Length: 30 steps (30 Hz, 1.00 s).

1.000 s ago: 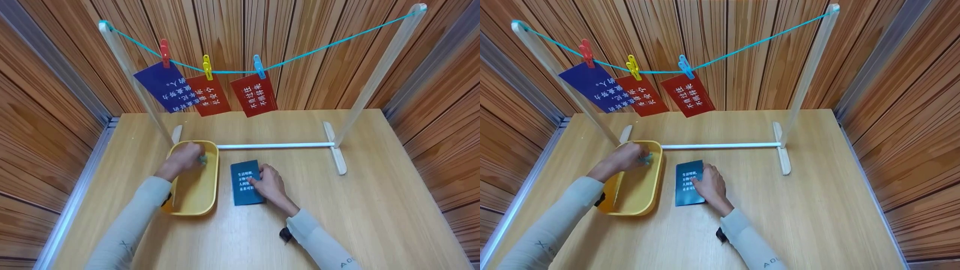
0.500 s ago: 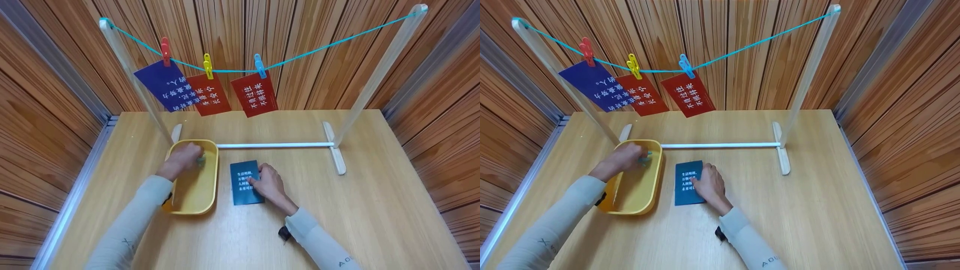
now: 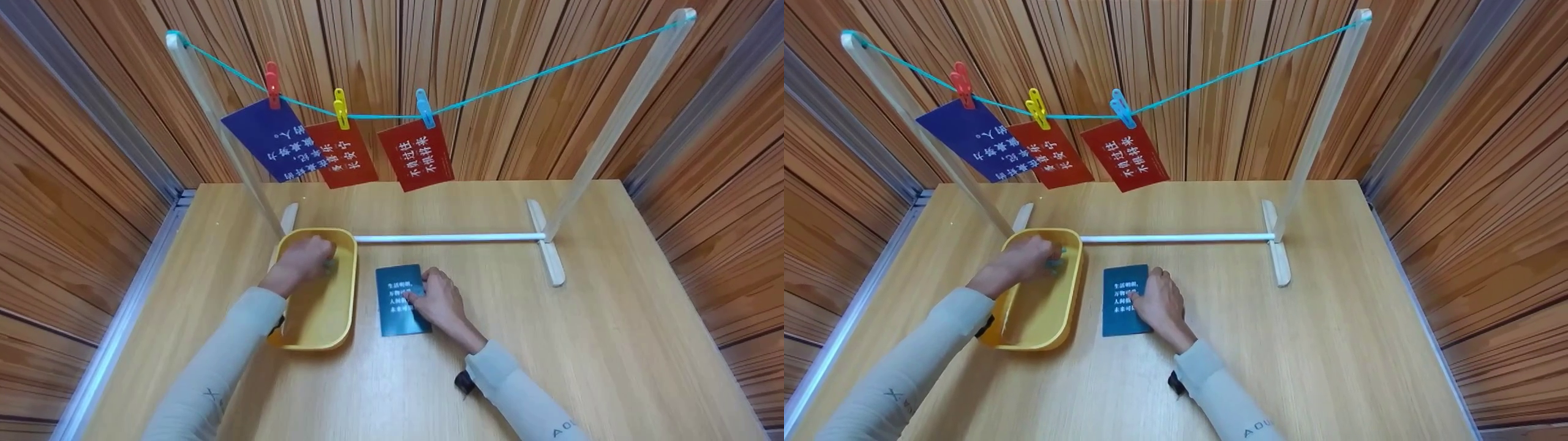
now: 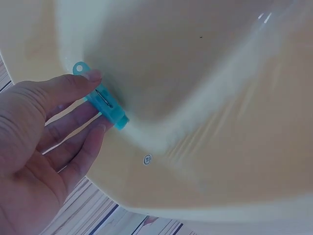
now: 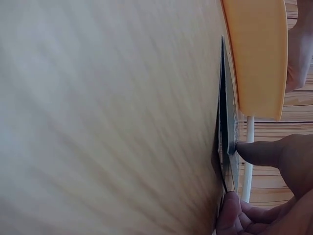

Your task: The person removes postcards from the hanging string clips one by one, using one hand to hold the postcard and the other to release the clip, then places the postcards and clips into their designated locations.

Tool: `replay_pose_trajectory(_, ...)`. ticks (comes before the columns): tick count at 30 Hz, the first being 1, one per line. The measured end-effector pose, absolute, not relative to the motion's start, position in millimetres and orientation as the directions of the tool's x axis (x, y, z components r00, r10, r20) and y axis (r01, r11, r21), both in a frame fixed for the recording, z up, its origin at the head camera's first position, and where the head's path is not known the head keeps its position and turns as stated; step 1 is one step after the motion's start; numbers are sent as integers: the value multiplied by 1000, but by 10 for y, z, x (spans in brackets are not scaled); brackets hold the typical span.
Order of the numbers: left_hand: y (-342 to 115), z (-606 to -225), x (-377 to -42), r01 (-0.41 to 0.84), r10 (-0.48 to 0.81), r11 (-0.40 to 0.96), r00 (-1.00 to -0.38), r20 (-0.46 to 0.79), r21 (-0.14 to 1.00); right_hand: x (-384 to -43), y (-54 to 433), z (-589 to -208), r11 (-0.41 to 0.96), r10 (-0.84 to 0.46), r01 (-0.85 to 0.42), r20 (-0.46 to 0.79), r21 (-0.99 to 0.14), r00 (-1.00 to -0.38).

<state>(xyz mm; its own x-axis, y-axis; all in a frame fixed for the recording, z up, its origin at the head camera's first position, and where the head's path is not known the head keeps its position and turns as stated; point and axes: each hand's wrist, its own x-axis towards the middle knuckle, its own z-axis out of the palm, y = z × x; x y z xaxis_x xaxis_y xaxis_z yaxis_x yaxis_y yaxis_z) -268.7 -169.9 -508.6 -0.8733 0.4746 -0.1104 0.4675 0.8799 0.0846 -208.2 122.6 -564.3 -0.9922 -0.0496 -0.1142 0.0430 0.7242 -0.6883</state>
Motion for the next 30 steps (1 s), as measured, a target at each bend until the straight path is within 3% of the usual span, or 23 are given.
replay_pose_trajectory(8,-1707,-5129,-2699,429,438,899,-880,-183,90,-2065,1221,-5655,708,-53,59,-137,-704,-989)
replay_pose_trajectory(22,-1719,-5131,-2704,403,411,911,-894,-180,84,-2068,1220,-5649,724,-60,31,-108,-689,-992)
replay_pose_trajectory(30,-1717,-5164,-2699,448,453,891,-885,-109,68,-2072,1223,-5668,734,-71,7,-87,-680,-994)
